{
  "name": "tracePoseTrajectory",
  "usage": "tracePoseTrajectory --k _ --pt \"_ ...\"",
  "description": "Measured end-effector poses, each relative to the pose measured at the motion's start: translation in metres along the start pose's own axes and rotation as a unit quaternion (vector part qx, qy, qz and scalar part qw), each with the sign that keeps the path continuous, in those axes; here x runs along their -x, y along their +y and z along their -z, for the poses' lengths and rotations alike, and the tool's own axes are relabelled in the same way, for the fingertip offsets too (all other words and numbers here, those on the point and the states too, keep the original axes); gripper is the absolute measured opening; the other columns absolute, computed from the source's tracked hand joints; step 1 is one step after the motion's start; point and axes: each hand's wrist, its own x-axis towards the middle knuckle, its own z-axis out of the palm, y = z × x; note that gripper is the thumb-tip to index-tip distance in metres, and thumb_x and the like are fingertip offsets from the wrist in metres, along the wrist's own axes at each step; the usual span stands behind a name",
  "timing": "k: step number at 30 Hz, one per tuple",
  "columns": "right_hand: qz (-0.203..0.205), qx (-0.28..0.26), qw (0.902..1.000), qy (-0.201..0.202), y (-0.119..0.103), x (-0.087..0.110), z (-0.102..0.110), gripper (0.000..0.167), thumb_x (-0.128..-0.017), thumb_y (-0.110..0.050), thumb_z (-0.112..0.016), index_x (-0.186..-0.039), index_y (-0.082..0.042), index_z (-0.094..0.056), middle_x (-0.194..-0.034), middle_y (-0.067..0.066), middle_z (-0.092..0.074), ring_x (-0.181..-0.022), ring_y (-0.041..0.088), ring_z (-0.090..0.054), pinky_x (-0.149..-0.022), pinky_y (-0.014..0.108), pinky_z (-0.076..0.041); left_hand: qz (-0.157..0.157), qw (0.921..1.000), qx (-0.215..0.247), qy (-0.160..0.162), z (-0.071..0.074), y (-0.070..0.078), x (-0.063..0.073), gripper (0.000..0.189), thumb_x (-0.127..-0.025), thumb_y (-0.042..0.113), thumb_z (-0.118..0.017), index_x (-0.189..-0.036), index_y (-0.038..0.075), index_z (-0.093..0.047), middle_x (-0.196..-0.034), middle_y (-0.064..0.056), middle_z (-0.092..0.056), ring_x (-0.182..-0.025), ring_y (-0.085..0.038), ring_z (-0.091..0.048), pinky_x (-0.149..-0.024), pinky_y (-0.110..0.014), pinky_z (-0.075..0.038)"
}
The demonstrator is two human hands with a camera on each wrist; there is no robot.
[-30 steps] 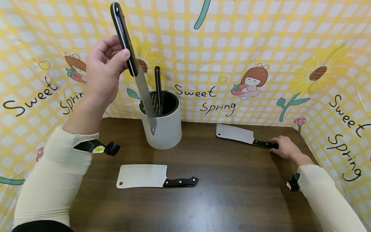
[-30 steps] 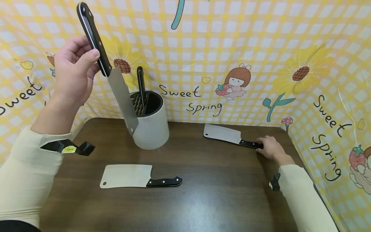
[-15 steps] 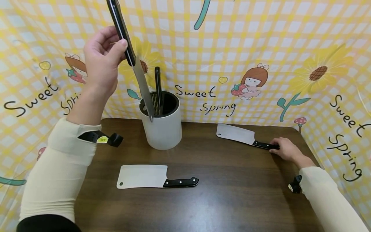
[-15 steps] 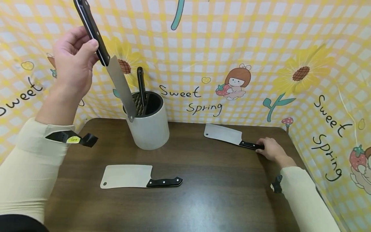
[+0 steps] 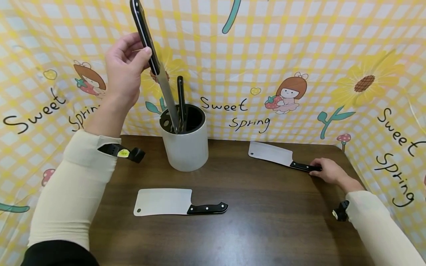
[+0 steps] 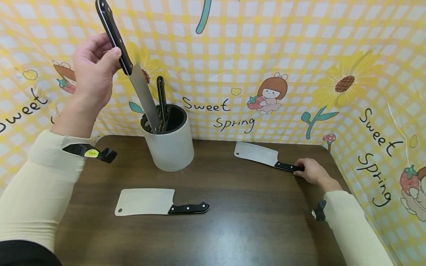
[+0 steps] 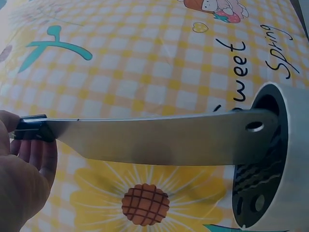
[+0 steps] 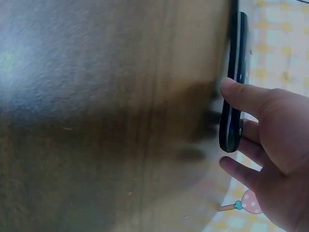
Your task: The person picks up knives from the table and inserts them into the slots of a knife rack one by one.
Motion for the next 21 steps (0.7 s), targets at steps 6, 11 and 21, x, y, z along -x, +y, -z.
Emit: tracePoseTrajectory --k 6,11,21 --pt "-0.011 -0.062 0.998 -0.006 -0.006 0.009 0.021 0.02 -0.089 -0.016 -0.079 -0.099 -0.002 -0.069 -0.092 0.006 -0.067 -0.083 0.018 -0.058 -0.074 0.037 -0.049 0.012 0.9997 -0.02 -0.012 0.002 -0.008 -0.003 0.028 -0.091 -0.015 -0.062 -0.116 -0.004 -0.067 -0.106 -0.015 -0.063 -0.086 -0.019 -0.063 -0.074 -0.022 -0.058" --pt "-0.022 -0.118 0.9925 0.021 -0.009 0.019 0.047 0.02 -0.092 -0.018 -0.077 -0.105 -0.003 -0.07 -0.093 0.003 -0.066 -0.077 0.01 -0.054 -0.066 0.025 -0.045 0.018 0.9993 -0.031 -0.014 0.003 -0.011 -0.004 0.028 -0.091 -0.013 -0.064 -0.118 -0.004 -0.066 -0.108 -0.014 -0.063 -0.089 -0.019 -0.063 -0.073 -0.021 -0.056" --pt "-0.062 -0.218 0.9718 0.067 -0.011 0.038 0.079 0.031 -0.099 -0.02 -0.069 -0.121 0.002 -0.065 -0.101 -0.012 -0.068 -0.09 -0.005 -0.058 -0.073 0.016 -0.048 0.022 0.9974 -0.064 -0.026 -0.001 -0.016 -0.009 0.031 -0.093 -0.011 -0.064 -0.123 -0.005 -0.064 -0.11 -0.013 -0.063 -0.095 -0.022 -0.063 -0.084 -0.022 -0.056"
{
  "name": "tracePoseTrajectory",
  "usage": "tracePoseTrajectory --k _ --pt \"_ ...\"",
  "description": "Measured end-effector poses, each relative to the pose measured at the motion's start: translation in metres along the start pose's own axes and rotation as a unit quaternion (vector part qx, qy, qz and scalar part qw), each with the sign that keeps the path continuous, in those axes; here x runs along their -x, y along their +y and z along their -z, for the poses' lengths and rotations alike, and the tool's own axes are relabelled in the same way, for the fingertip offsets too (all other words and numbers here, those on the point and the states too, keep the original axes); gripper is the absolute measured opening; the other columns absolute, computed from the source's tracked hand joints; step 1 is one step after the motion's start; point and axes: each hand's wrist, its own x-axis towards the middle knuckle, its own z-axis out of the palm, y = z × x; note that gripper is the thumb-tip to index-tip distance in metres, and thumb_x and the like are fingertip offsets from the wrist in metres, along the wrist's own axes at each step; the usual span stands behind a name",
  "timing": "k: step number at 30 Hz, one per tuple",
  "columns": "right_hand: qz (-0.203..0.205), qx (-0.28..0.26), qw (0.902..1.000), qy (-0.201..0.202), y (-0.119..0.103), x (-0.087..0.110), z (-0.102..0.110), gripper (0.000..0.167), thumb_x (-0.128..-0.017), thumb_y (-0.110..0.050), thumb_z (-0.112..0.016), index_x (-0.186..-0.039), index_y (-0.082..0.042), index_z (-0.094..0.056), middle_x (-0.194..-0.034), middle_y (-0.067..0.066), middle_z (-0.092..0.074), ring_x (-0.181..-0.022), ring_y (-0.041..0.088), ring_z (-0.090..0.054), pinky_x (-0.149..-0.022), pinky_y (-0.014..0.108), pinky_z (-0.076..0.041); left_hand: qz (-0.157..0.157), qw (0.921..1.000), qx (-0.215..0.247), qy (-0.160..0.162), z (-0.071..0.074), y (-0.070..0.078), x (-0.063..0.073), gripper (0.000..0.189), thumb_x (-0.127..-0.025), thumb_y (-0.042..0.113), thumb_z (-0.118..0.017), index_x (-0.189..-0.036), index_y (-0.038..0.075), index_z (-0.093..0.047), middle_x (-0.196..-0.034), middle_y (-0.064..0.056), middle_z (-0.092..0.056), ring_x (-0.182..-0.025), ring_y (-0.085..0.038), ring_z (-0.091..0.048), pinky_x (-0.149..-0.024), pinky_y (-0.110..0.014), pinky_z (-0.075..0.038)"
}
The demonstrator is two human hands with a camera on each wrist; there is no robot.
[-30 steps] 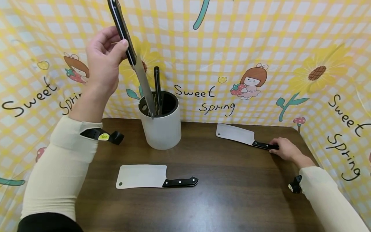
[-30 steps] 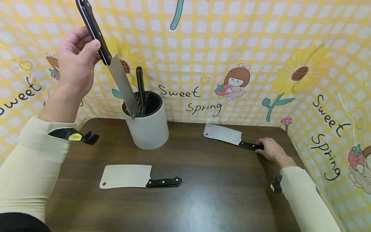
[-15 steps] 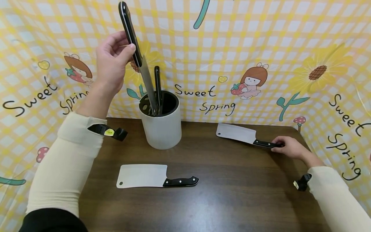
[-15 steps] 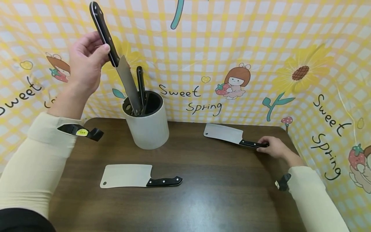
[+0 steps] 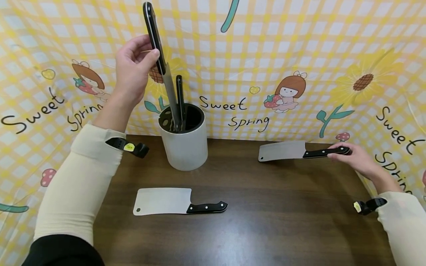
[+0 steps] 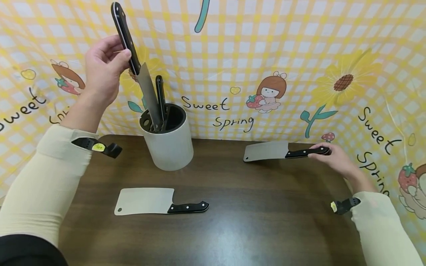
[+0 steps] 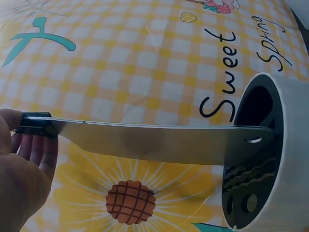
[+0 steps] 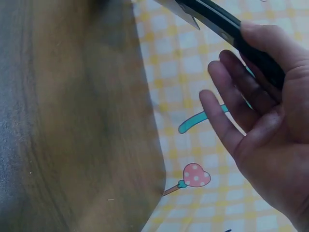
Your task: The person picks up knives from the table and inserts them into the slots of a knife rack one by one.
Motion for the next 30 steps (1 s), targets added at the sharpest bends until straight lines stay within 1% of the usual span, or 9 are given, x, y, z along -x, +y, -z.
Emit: tracePoseTrajectory --k 4,8,11,13,15,18,22,26,30 --pt "0.016 -0.088 0.996 0.007 -0.002 0.004 0.004 0.014 -0.101 -0.009 -0.064 -0.113 -0.007 -0.07 -0.097 -0.019 -0.069 -0.088 0.0 -0.065 -0.074 0.013 -0.051 0.002 0.9998 -0.019 -0.004 -0.003 -0.003 -0.002 0.032 -0.092 -0.01 -0.064 -0.124 -0.006 -0.064 -0.109 -0.011 -0.064 -0.094 -0.022 -0.064 -0.088 -0.023 -0.055" --pt "0.032 -0.194 0.9803 0.016 -0.007 0.005 0.006 0.022 -0.101 0.0 -0.06 -0.11 -0.017 -0.071 -0.098 -0.014 -0.071 -0.086 0.002 -0.068 -0.076 0.012 -0.052 0.013 0.9992 -0.034 -0.015 -0.004 -0.007 0.0 0.032 -0.092 -0.01 -0.065 -0.124 -0.005 -0.064 -0.108 -0.01 -0.064 -0.094 -0.02 -0.065 -0.087 -0.022 -0.055" --pt "0.05 -0.286 0.9566 0.017 -0.014 0.004 0.006 0.025 -0.101 0.005 -0.057 -0.109 -0.014 -0.07 -0.099 -0.008 -0.074 -0.088 0.005 -0.071 -0.079 0.012 -0.053 0.03 0.9976 -0.054 -0.032 -0.001 -0.012 0.003 0.033 -0.093 -0.008 -0.066 -0.126 -0.004 -0.064 -0.109 -0.008 -0.064 -0.096 -0.018 -0.065 -0.084 -0.02 -0.056" --pt "0.07 -0.345 0.9359 0.017 -0.02 0.003 0.006 0.026 -0.101 0.01 -0.054 -0.108 -0.01 -0.07 -0.1 -0.002 -0.076 -0.088 0.009 -0.073 -0.08 0.015 -0.056 0.042 0.9961 -0.065 -0.042 0.002 -0.015 0.006 0.032 -0.094 -0.006 -0.066 -0.126 -0.002 -0.064 -0.11 -0.007 -0.064 -0.096 -0.017 -0.065 -0.08 -0.02 -0.056" --pt "0.097 -0.381 0.9193 0.02 -0.028 0.002 0.005 0.026 -0.1 0.013 -0.053 -0.107 -0.005 -0.07 -0.101 0.002 -0.076 -0.088 0.011 -0.073 -0.08 0.017 -0.057 0.046 0.9944 -0.079 -0.053 0.006 -0.019 0.01 0.032 -0.095 -0.004 -0.066 -0.126 -0.002 -0.064 -0.11 -0.006 -0.065 -0.095 -0.016 -0.065 -0.078 -0.019 -0.056" --pt "0.133 -0.409 0.9019 0.041 -0.042 0.001 0.004 0.025 -0.097 0.018 -0.052 -0.104 0.0 -0.068 -0.099 0.005 -0.076 -0.087 0.012 -0.073 -0.078 0.02 -0.059 0.054 0.9928 -0.087 -0.063 0.011 -0.025 0.015 0.031 -0.094 -0.004 -0.066 -0.125 -0.001 -0.063 -0.109 -0.005 -0.065 -0.095 -0.015 -0.064 -0.079 -0.019 -0.056" --pt "0.158 -0.419 0.8918 0.065 -0.06 0.001 0.002 0.026 -0.095 0.02 -0.053 -0.103 0.001 -0.068 -0.096 0.006 -0.076 -0.084 0.012 -0.073 -0.075 0.02 -0.059 0.062 0.9898 -0.104 -0.076 0.018 -0.034 0.023 0.032 -0.094 -0.003 -0.067 -0.126 -0.001 -0.062 -0.109 -0.004 -0.065 -0.098 -0.014 -0.062 -0.083 -0.019 -0.055" --pt "0.172 -0.424 0.886 0.073 -0.076 0.003 0.001 0.028 -0.094 0.022 -0.053 -0.104 0.001 -0.069 -0.096 0.006 -0.076 -0.085 0.011 -0.072 -0.074 0.021 -0.059 0.068 0.9842 -0.137 -0.089 0.024 -0.044 0.03 0.035 -0.095 -0.001 -0.067 -0.129 -0.002 -0.06 -0.11 -0.002 -0.064 -0.1 -0.014 -0.062 -0.084 -0.018 -0.054" --pt "0.182 -0.424 0.884 0.075 -0.091 0.006 0.001 0.028 -0.094 0.022 -0.052 -0.102 0.002 -0.069 -0.095 0.006 -0.075 -0.085 0.012 -0.072 -0.073 0.021 -0.059 0.078 0.9714 -0.196 -0.11 0.029 -0.053 0.038 0.04 -0.098 0.004 -0.066 -0.136 -0.002 -0.055 -0.116 0.0 -0.062 -0.104 -0.012 -0.061 -0.087 -0.019 -0.053"
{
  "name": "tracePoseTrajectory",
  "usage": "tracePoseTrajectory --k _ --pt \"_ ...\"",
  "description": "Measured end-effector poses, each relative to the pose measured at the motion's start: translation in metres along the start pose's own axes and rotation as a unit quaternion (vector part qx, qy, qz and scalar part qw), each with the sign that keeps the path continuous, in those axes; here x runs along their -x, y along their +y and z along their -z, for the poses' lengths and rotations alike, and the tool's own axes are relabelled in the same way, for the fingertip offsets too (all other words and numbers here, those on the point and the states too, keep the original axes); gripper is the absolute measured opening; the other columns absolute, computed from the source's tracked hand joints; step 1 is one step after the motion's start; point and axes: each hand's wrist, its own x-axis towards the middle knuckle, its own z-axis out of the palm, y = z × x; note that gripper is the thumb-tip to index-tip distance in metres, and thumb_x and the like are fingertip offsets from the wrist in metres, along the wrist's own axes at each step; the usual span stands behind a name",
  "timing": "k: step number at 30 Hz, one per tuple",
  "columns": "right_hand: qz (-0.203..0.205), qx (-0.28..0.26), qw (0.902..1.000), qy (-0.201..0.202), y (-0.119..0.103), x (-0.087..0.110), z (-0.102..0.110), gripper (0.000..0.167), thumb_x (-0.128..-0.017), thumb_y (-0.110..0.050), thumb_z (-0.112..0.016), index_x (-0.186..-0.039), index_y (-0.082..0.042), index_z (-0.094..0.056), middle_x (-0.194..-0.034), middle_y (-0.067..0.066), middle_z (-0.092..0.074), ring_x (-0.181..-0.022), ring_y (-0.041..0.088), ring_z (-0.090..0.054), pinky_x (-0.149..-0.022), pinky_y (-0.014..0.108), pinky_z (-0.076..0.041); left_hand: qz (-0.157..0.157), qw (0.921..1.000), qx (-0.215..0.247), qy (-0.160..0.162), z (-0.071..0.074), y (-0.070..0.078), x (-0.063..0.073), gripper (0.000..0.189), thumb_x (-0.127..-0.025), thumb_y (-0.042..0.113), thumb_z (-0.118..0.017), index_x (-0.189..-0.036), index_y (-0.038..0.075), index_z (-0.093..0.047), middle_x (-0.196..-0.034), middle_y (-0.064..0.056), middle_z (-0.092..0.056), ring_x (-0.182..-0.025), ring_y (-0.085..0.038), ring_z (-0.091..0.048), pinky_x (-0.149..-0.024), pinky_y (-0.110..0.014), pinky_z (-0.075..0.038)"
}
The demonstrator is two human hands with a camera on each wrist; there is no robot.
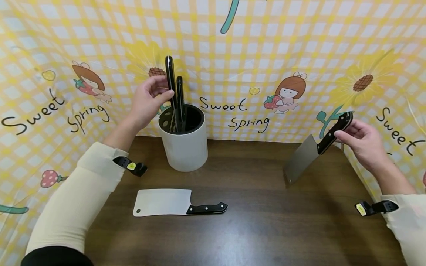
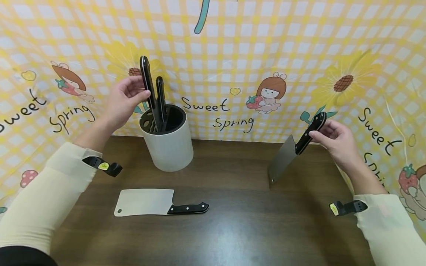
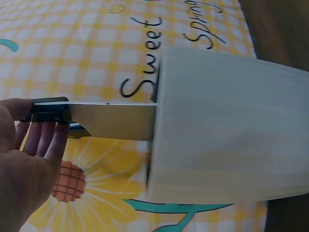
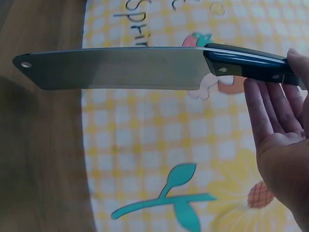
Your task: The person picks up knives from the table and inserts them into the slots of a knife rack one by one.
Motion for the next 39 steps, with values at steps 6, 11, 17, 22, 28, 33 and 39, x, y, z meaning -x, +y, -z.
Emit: tracePoseTrajectory --k 6,11,17,22,28,33,39 --pt "0.014 0.002 0.9999 -0.001 -0.012 -0.001 -0.016 0.023 -0.094 0.02 -0.056 -0.103 0.003 -0.069 -0.095 0.007 -0.075 -0.083 0.012 -0.072 -0.071 0.02 -0.058 0.013 0.9985 -0.05 -0.018 -0.001 -0.013 0.008 0.044 -0.099 0.01 -0.067 -0.139 -0.001 -0.053 -0.12 -0.002 -0.06 -0.106 -0.012 -0.06 -0.088 -0.018 -0.05" --pt "0.039 -0.007 0.9991 0.015 -0.021 0.0 -0.029 0.019 -0.093 0.02 -0.058 -0.102 0.006 -0.068 -0.091 0.009 -0.075 -0.076 0.014 -0.07 -0.066 0.02 -0.057 0.025 0.9959 -0.08 -0.036 0.0 -0.023 0.011 0.045 -0.099 0.009 -0.066 -0.141 -0.001 -0.052 -0.123 -0.006 -0.06 -0.104 -0.01 -0.06 -0.089 -0.018 -0.049" --pt "0.074 -0.043 0.9958 0.03 -0.031 -0.003 -0.042 0.021 -0.091 0.025 -0.054 -0.102 0.012 -0.067 -0.089 0.015 -0.074 -0.07 0.018 -0.07 -0.059 0.022 -0.058 0.032 0.9934 -0.096 -0.054 -0.001 -0.028 0.012 0.046 -0.099 0.008 -0.067 -0.14 -0.003 -0.052 -0.123 -0.01 -0.06 -0.103 -0.011 -0.06 -0.09 -0.019 -0.05" --pt "0.08 -0.059 0.9949 0.018 -0.036 -0.006 -0.047 0.019 -0.091 0.026 -0.054 -0.101 0.014 -0.065 -0.087 0.017 -0.073 -0.068 0.02 -0.069 -0.057 0.022 -0.056 0.05 0.9882 -0.122 -0.077 -0.002 -0.034 0.014 0.043 -0.099 0.009 -0.067 -0.139 -0.002 -0.053 -0.125 -0.014 -0.059 -0.108 -0.017 -0.061 -0.088 -0.018 -0.051" --pt "0.085 -0.063 0.9942 0.018 -0.041 -0.007 -0.053 0.019 -0.09 0.027 -0.055 -0.101 0.014 -0.065 -0.087 0.018 -0.072 -0.066 0.019 -0.067 -0.054 0.022 -0.054 0.058 0.9845 -0.143 -0.084 -0.001 -0.039 0.015 0.045 -0.101 0.01 -0.065 -0.142 -0.003 -0.05 -0.13 -0.018 -0.057 -0.116 -0.028 -0.06 -0.092 -0.022 -0.052" --pt "0.087 -0.041 0.9948 0.033 -0.047 -0.007 -0.061 0.021 -0.089 0.025 -0.059 -0.103 0.012 -0.067 -0.089 0.016 -0.073 -0.074 0.018 -0.07 -0.056 0.021 -0.056 0.065 0.9857 -0.135 -0.076 0.001 -0.038 0.016 0.05 -0.101 0.015 -0.064 -0.146 0.0 -0.046 -0.136 -0.017 -0.053 -0.124 -0.029 -0.057 -0.088 -0.019 -0.051" --pt "0.082 -0.009 0.9958 0.04 -0.055 -0.01 -0.075 0.021 -0.088 0.024 -0.062 -0.102 0.01 -0.068 -0.091 0.013 -0.074 -0.08 0.016 -0.071 -0.062 0.019 -0.058 0.018 0.999 -0.04 0.011 -0.001 -0.027 0.018 0.046 -0.099 0.012 -0.065 -0.14 -0.002 -0.048 -0.137 -0.015 -0.049 -0.118 -0.02 -0.058 -0.087 -0.017 -0.052"
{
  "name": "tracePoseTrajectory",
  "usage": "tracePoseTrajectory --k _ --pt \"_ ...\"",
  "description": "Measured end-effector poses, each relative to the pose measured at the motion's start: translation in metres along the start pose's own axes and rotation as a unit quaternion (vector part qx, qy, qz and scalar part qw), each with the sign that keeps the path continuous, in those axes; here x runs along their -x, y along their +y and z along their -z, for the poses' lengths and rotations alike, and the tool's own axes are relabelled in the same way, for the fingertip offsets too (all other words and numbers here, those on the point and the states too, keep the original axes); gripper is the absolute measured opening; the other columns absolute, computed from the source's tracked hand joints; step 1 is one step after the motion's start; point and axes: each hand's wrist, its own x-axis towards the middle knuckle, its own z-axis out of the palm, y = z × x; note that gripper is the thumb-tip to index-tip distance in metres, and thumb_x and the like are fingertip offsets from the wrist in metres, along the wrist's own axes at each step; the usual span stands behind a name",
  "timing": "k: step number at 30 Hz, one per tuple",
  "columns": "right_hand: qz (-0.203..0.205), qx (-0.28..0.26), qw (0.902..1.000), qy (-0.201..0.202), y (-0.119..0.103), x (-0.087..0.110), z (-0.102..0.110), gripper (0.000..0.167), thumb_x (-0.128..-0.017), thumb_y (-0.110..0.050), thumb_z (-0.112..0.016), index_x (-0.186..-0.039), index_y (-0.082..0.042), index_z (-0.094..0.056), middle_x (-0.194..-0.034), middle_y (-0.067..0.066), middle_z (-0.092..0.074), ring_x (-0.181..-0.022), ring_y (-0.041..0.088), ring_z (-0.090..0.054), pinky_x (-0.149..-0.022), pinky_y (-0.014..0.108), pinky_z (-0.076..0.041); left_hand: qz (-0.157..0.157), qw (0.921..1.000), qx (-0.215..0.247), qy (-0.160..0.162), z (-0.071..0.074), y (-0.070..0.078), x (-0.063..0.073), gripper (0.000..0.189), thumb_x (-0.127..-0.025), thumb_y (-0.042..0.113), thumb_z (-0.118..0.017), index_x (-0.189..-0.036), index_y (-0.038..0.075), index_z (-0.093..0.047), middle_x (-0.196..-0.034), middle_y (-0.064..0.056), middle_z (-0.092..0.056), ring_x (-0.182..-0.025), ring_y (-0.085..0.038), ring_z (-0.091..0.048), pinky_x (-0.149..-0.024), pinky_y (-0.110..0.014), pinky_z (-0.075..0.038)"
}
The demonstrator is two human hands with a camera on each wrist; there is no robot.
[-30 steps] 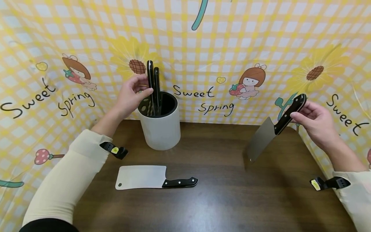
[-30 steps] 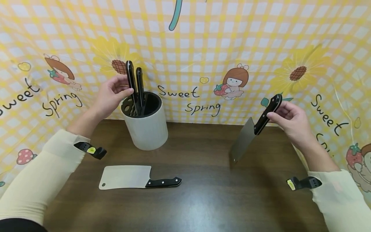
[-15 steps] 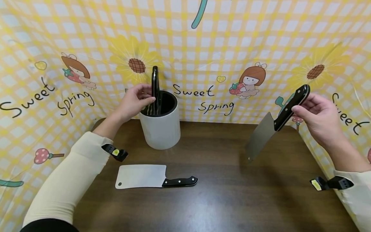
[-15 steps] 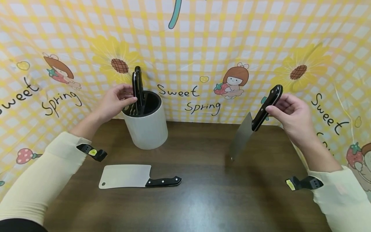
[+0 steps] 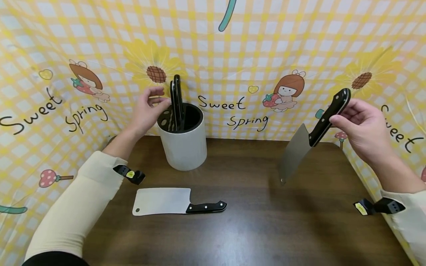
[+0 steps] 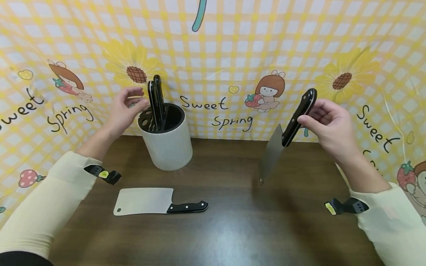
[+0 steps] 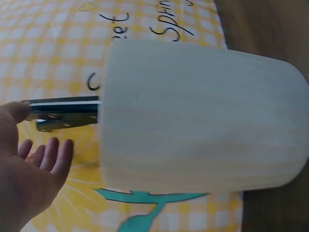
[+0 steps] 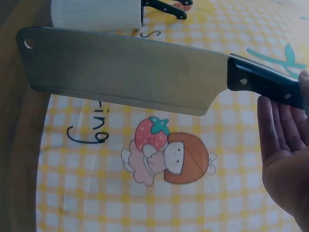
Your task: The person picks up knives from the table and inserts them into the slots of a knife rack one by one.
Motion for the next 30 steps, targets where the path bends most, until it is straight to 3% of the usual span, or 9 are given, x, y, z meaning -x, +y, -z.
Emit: tracePoseTrajectory --k 2,4,9,12,17,22,26,30 --pt "-0.005 0.011 0.9999 -0.003 -0.001 -0.002 -0.005 0.02 -0.088 0.022 -0.063 -0.101 0.009 -0.069 -0.091 0.012 -0.074 -0.08 0.015 -0.071 -0.059 0.017 -0.056 -0.023 0.998 0.048 0.033 -0.002 0.008 0.0 0.039 -0.098 0.008 -0.065 -0.134 -0.001 -0.052 -0.129 -0.011 -0.053 -0.109 -0.016 -0.06 -0.084 -0.018 -0.054" --pt "-0.006 0.021 0.9997 -0.008 -0.002 -0.004 -0.011 0.019 -0.088 0.022 -0.064 -0.1 0.007 -0.069 -0.09 0.011 -0.075 -0.08 0.015 -0.071 -0.064 0.017 -0.057 -0.052 0.9919 0.099 0.06 -0.006 0.019 0.001 0.031 -0.096 0.003 -0.065 -0.126 0.0 -0.057 -0.12 -0.009 -0.054 -0.1 -0.016 -0.061 -0.08 -0.02 -0.056" --pt "-0.002 0.041 0.9989 -0.023 -0.001 -0.007 -0.028 0.02 -0.086 0.021 -0.067 -0.098 0.005 -0.07 -0.087 0.008 -0.074 -0.078 0.013 -0.07 -0.071 0.019 -0.058 -0.119 0.9763 0.165 0.073 -0.022 0.046 0.005 0.02 -0.096 -0.005 -0.062 -0.114 0.002 -0.062 -0.11 -0.012 -0.056 -0.09 -0.019 -0.063 -0.075 -0.025 -0.058" --pt "0.006 0.052 0.9982 -0.027 0.0 -0.007 -0.038 0.019 -0.085 0.019 -0.07 -0.097 0.004 -0.071 -0.084 0.007 -0.072 -0.075 0.013 -0.068 -0.07 0.02 -0.059 -0.137 0.9757 0.167 0.038 -0.034 0.06 0.012 0.021 -0.096 -0.006 -0.061 -0.115 0.002 -0.061 -0.111 -0.011 -0.058 -0.092 -0.021 -0.065 -0.076 -0.027 -0.059" --pt "0.013 0.069 0.9966 -0.042 0.0 -0.006 -0.051 0.018 -0.084 0.017 -0.073 -0.097 0.006 -0.071 -0.083 0.008 -0.07 -0.073 0.014 -0.067 -0.071 0.022 -0.059 -0.133 0.9766 0.164 -0.041 -0.056 0.078 0.026 0.024 -0.097 -0.004 -0.062 -0.119 0.002 -0.06 -0.114 -0.007 -0.06 -0.098 -0.024 -0.066 -0.082 -0.03 -0.058" --pt "0.01 0.065 0.9964 -0.054 0.0 -0.006 -0.063 0.018 -0.084 0.017 -0.073 -0.097 0.004 -0.071 -0.084 0.008 -0.07 -0.075 0.014 -0.067 -0.072 0.022 -0.059 -0.124 0.9761 0.158 -0.083 -0.08 0.086 0.035 0.025 -0.097 -0.005 -0.062 -0.122 -0.004 -0.058 -0.113 -0.012 -0.06 -0.098 -0.023 -0.067 -0.086 -0.032 -0.059" --pt "0.01 0.056 0.9971 -0.05 0.002 -0.006 -0.073 0.018 -0.085 0.015 -0.073 -0.098 0.002 -0.071 -0.084 0.006 -0.07 -0.076 0.014 -0.066 -0.072 0.023 -0.059 -0.113 0.9745 0.155 -0.116 -0.101 0.089 0.041 0.028 -0.096 -0.006 -0.063 -0.123 -0.009 -0.056 -0.113 -0.018 -0.061 -0.1 -0.03 -0.066 -0.089 -0.035 -0.059" --pt "0.012 0.061 0.9967 -0.053 0.006 -0.006 -0.082 0.016 -0.086 0.013 -0.074 -0.098 0.002 -0.071 -0.084 0.007 -0.069 -0.075 0.014 -0.066 -0.072 0.024 -0.059 -0.104 0.9721 0.141 -0.156 -0.121 0.092 0.048 0.029 -0.096 -0.004 -0.065 -0.124 -0.008 -0.057 -0.116 -0.018 -0.063 -0.104 -0.029 -0.065 -0.093 -0.037 -0.057"
